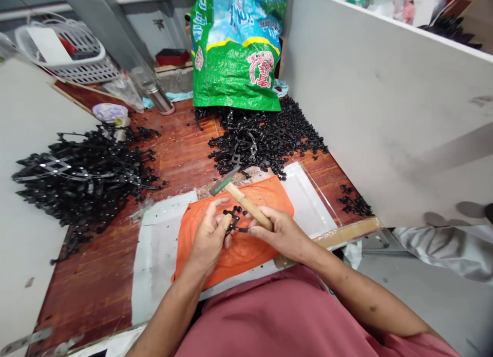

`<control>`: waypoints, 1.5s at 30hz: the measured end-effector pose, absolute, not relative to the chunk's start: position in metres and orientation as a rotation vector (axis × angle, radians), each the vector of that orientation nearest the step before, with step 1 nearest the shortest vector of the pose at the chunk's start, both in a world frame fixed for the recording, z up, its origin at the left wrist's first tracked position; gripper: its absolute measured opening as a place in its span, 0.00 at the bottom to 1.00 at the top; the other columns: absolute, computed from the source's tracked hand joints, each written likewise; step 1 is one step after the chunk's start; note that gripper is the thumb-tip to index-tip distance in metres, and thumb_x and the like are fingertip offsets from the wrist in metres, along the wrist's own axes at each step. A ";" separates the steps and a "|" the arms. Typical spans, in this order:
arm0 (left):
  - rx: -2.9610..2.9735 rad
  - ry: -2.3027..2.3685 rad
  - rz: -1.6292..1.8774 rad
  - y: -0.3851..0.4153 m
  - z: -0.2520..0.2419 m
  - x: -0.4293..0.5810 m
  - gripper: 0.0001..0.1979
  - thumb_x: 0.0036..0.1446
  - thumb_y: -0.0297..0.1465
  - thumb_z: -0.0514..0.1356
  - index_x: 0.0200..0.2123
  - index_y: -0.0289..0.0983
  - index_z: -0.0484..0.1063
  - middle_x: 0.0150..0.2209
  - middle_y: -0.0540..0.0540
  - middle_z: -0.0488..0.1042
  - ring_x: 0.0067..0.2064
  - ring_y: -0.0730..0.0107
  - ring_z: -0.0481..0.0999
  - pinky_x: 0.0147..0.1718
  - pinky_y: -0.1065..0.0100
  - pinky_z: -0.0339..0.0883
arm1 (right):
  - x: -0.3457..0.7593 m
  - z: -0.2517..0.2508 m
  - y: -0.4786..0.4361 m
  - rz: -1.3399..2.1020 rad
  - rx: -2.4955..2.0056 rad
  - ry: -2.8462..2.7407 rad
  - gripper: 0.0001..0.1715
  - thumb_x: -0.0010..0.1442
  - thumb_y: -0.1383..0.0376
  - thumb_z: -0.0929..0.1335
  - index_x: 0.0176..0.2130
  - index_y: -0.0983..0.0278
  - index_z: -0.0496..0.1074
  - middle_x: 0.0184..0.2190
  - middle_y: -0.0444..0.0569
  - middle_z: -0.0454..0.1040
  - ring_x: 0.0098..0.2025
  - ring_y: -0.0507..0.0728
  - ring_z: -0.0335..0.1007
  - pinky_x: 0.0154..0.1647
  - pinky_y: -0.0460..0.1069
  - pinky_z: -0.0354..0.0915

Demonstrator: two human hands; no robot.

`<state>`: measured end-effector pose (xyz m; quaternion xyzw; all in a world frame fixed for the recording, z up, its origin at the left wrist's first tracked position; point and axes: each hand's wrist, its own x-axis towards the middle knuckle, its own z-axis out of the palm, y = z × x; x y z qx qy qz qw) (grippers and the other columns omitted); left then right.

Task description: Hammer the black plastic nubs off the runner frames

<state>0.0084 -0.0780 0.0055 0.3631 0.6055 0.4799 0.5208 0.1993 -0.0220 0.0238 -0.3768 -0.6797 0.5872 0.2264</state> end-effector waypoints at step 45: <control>2.072 1.938 0.049 -0.070 0.007 0.000 0.19 0.73 0.33 0.45 0.35 0.39 0.73 0.37 0.45 0.78 0.43 0.57 0.75 0.44 0.56 0.53 | 0.285 -0.006 -0.044 0.925 -1.482 -2.359 0.28 0.75 0.59 0.58 0.71 0.45 0.57 0.55 0.44 0.78 0.49 0.61 0.79 0.49 0.54 0.72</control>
